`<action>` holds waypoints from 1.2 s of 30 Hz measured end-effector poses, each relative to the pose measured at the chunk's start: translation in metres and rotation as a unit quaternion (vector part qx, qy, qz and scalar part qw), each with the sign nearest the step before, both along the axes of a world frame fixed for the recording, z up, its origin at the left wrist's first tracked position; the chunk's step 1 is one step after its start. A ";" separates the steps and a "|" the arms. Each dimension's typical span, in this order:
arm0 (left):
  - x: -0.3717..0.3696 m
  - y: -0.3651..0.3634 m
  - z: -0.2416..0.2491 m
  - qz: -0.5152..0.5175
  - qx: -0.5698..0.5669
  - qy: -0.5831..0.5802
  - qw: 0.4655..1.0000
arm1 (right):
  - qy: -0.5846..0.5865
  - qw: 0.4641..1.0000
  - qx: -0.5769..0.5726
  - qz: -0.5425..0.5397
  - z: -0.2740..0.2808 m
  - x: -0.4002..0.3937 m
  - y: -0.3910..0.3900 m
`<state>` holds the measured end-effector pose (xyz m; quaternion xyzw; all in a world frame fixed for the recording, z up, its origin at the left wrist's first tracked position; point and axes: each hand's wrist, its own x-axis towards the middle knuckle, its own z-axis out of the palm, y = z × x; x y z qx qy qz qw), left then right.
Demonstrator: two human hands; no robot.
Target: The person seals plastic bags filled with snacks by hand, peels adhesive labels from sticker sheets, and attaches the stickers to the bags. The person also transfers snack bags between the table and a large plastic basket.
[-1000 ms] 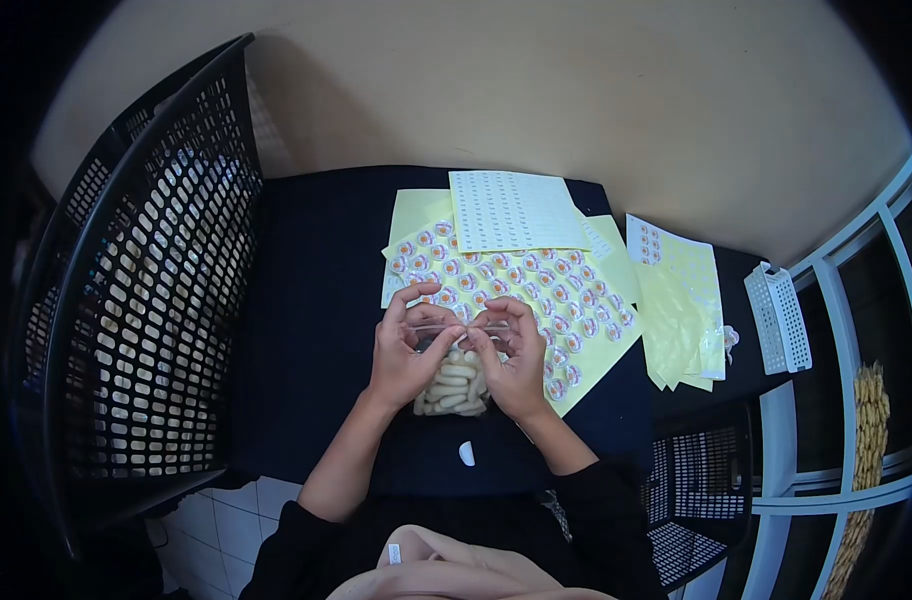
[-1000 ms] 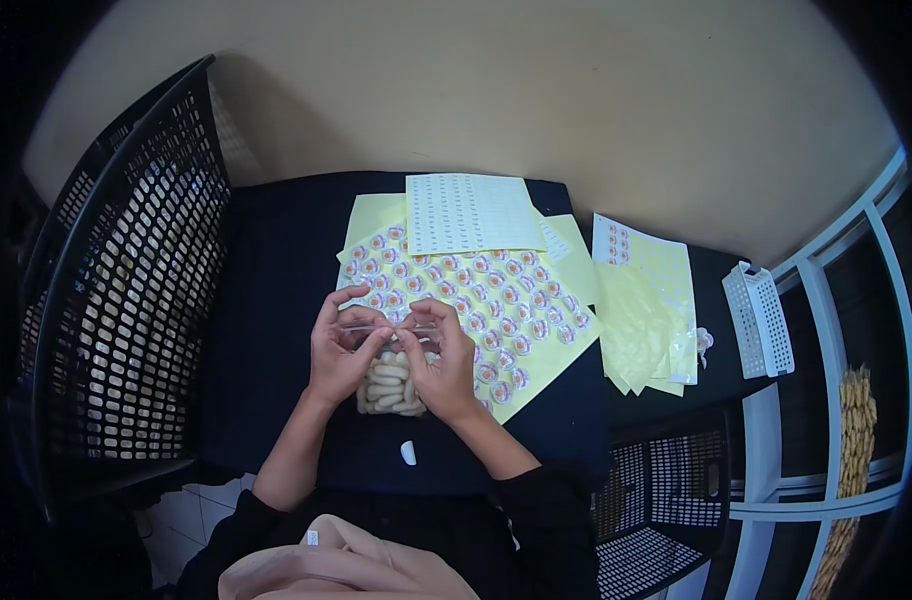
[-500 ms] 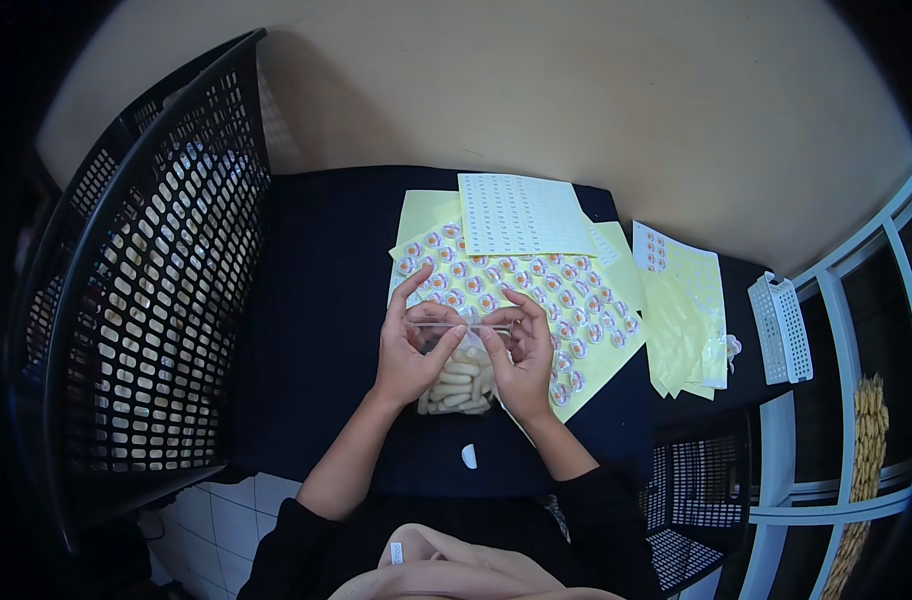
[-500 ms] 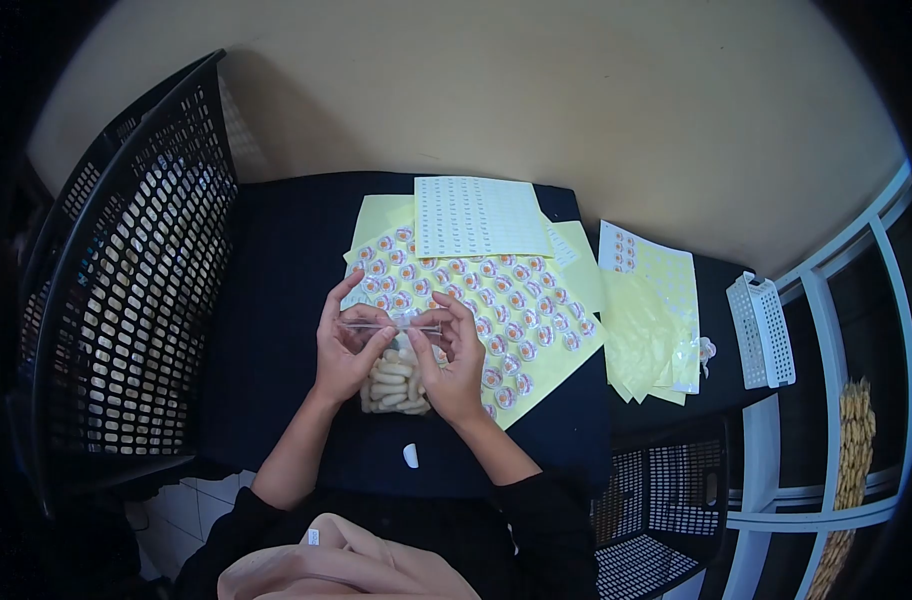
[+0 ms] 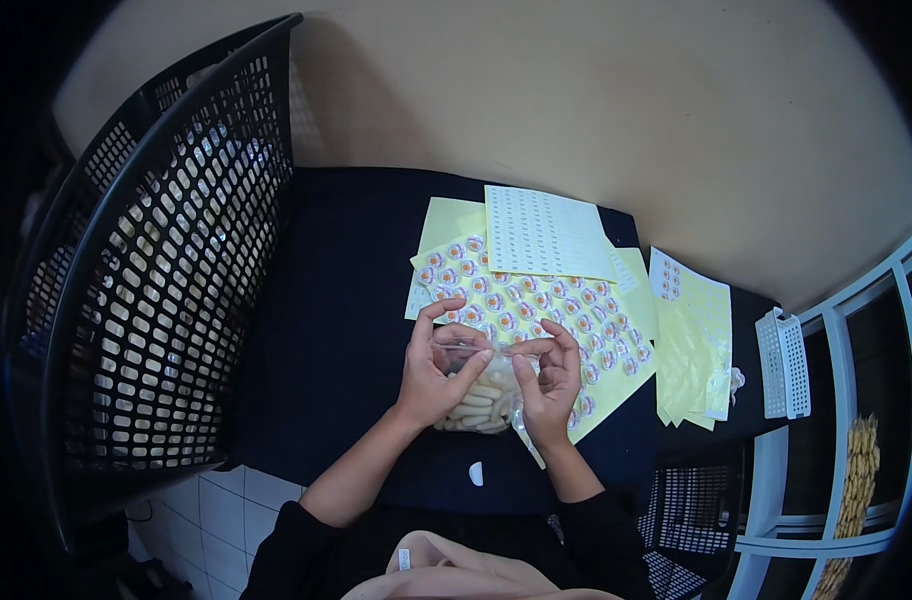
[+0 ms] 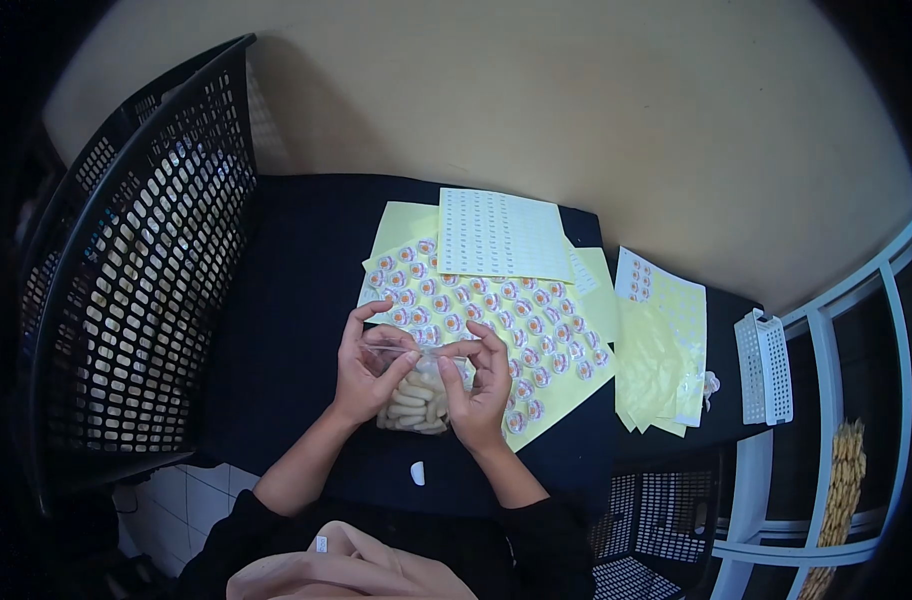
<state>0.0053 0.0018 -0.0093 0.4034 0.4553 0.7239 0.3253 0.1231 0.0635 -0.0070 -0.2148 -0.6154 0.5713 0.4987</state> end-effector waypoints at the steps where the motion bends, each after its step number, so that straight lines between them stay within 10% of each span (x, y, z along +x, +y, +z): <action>1: -0.001 0.000 0.000 -0.001 0.003 -0.004 1.000 | 0.005 1.000 -0.006 0.002 0.000 0.001 0.001; 23: -0.007 0.000 0.005 -0.001 0.011 0.008 1.000 | -0.063 0.994 0.085 -0.015 0.006 0.008 0.010; 32: -0.014 0.002 0.001 0.023 0.017 -0.012 1.000 | -0.052 0.998 -0.041 0.015 0.005 0.010 0.015; 36: -0.013 0.002 -0.002 0.018 0.017 0.029 0.999 | -0.138 0.979 0.148 -0.034 0.010 0.014 0.025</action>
